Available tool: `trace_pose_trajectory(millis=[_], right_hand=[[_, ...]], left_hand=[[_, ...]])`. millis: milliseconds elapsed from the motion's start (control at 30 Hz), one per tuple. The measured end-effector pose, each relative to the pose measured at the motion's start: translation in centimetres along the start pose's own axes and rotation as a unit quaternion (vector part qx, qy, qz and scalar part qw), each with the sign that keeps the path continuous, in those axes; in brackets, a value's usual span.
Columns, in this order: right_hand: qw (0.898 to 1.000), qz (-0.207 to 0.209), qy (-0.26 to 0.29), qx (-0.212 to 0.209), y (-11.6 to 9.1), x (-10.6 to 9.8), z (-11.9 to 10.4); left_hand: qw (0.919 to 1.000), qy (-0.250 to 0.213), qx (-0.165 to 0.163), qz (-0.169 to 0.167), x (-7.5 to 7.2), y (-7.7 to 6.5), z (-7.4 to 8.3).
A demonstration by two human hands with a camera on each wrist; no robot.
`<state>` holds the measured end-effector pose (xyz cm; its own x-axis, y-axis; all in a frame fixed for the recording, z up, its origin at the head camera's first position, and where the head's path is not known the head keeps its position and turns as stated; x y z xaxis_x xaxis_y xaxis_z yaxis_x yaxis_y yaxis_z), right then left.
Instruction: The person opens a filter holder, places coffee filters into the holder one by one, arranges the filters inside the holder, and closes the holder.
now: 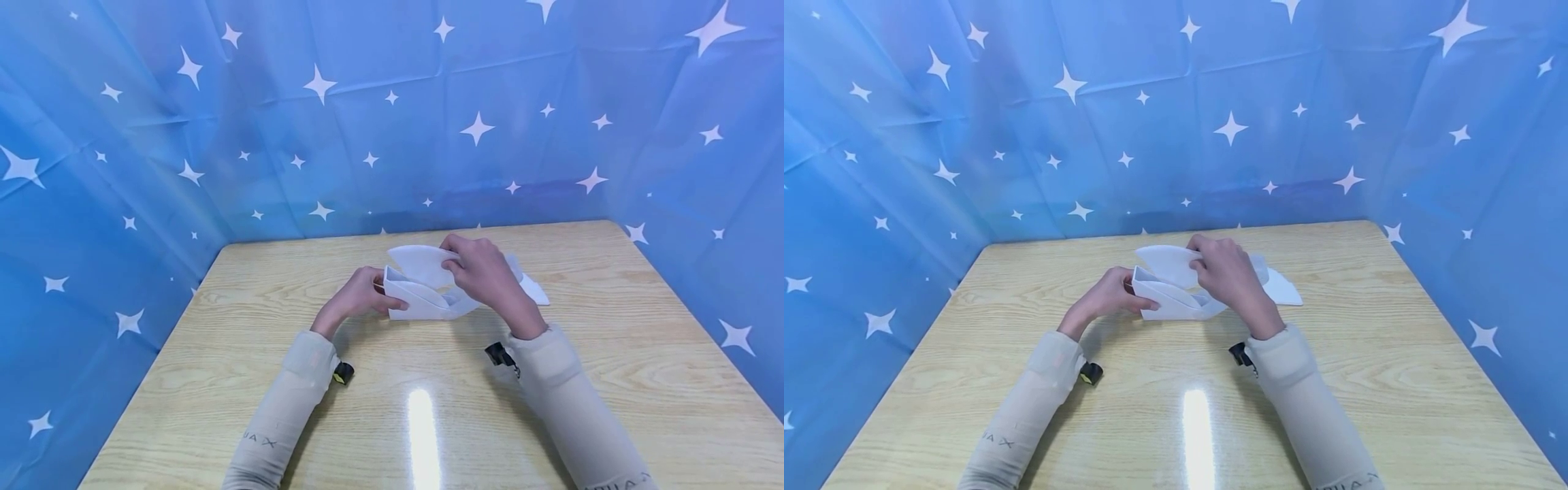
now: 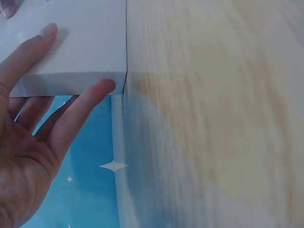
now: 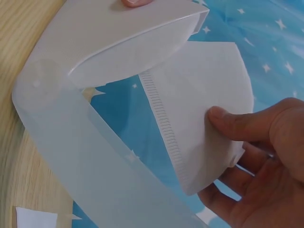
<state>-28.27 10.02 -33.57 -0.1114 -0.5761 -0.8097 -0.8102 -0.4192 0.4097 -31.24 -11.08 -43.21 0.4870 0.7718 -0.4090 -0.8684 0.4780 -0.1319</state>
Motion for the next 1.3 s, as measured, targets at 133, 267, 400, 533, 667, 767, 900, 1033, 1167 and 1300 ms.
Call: trace_pose_trajectory(millis=[133, 267, 400, 533, 667, 767, 900, 1033, 1167, 1300], right_hand=[[1.0, -0.002, 0.005, -0.009, 0.0, 0.3, -0.1], [1.0, -0.01, 0.011, -0.011, 0.0, 0.6, -0.2], [1.0, -0.016, 0.015, -0.009, 0.0, 0.8, -0.3], [1.0, -0.016, 0.015, -0.011, 0.0, 1.0, -0.4], [1.0, -0.017, 0.015, -0.011, -0.1, 1.1, -0.5], [1.0, -0.019, 0.017, -0.012, -0.1, 1.3, -0.4], [0.999, -0.024, 0.019, -0.015, -0.1, 1.5, -0.5], [0.999, -0.029, 0.02, -0.013, -0.2, 1.5, -0.5], [0.999, -0.036, 0.02, -0.009, -0.2, 1.6, -0.5], [0.999, -0.047, 0.017, -0.009, -0.1, 1.7, -0.5]], left_hand=[[1.0, 0.004, 0.001, 0.003, 0.0, 0.0, 0.0], [1.0, 0.006, -0.001, 0.005, 0.0, 0.0, -0.1], [1.0, 0.006, -0.001, 0.007, 0.0, 0.0, 0.0], [1.0, 0.002, -0.002, 0.005, 0.0, 0.0, 0.0], [1.0, 0.001, -0.002, 0.001, 0.0, 0.0, -0.1], [1.0, 0.003, 0.001, 0.001, 0.0, 0.0, -0.1], [1.0, 0.006, 0.004, 0.0, 0.0, 0.1, -0.3], [1.0, 0.008, 0.006, 0.002, 0.1, 0.1, -0.3], [0.9999, 0.009, 0.009, 0.005, 0.1, 0.2, -0.3], [0.9999, 0.01, 0.01, 0.006, 0.1, 0.2, -0.3]])
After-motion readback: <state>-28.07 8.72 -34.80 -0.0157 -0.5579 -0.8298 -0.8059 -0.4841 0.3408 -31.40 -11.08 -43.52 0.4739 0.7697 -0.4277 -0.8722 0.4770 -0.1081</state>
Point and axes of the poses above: each hand's wrist, its own y-axis towards the middle knuckle, its own x-axis out of the palm, z = x × y, the point moved 6 cm from there along y, towards the middle knuckle, and after that the axes turned 3 degrees about -x, right-handed, at the moved point
